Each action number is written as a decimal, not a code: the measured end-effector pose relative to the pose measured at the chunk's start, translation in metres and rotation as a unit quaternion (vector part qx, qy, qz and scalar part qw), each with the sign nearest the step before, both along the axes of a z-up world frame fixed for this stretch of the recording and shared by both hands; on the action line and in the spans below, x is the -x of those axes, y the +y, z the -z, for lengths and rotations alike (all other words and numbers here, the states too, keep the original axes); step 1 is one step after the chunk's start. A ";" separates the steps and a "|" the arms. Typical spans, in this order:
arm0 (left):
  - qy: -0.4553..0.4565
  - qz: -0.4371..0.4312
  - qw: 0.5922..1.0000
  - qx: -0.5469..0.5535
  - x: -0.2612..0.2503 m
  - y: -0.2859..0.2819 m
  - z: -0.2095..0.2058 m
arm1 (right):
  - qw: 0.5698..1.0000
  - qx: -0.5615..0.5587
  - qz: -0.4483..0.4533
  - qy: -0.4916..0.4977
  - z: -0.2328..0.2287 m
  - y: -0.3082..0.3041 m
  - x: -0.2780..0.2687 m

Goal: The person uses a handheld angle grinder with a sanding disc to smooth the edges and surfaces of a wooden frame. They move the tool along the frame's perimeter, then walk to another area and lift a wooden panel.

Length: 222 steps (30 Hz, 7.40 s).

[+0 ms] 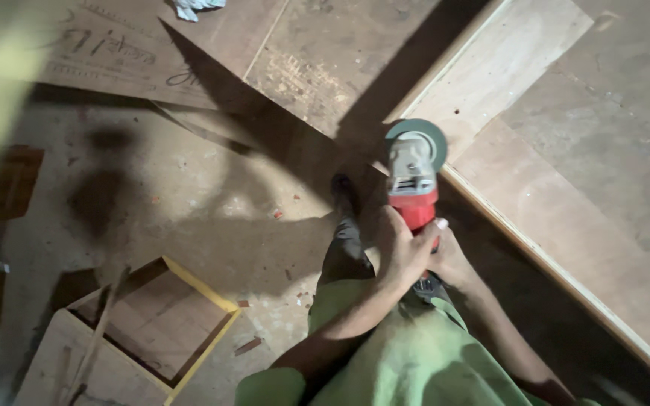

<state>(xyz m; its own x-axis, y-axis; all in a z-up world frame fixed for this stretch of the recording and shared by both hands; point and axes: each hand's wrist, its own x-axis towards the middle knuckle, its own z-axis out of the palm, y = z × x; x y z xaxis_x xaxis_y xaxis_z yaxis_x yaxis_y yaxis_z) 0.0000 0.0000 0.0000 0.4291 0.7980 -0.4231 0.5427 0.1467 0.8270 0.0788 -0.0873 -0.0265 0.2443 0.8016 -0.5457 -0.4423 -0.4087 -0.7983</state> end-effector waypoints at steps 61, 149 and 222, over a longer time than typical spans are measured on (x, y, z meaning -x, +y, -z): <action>-0.381 -0.157 0.820 0.396 0.029 0.055 0.081 | 0.798 0.307 -0.156 -0.496 -0.045 0.082 0.052; -0.152 0.358 0.921 0.025 -0.006 -0.060 -0.045 | 0.864 -0.091 0.469 -0.158 -0.148 -0.054 -0.013; -0.063 0.428 0.896 0.098 0.098 0.185 0.116 | 0.570 0.435 -0.467 -0.518 -0.196 0.225 -0.114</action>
<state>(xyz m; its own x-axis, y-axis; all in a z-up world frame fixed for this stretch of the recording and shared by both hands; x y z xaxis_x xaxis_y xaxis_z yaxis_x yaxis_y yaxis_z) -0.0984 0.1854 -0.1161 0.9026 0.0694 -0.4248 0.4304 -0.1293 0.8933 0.1929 0.1374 0.1690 0.4847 0.3825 -0.7866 0.8162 -0.5211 0.2495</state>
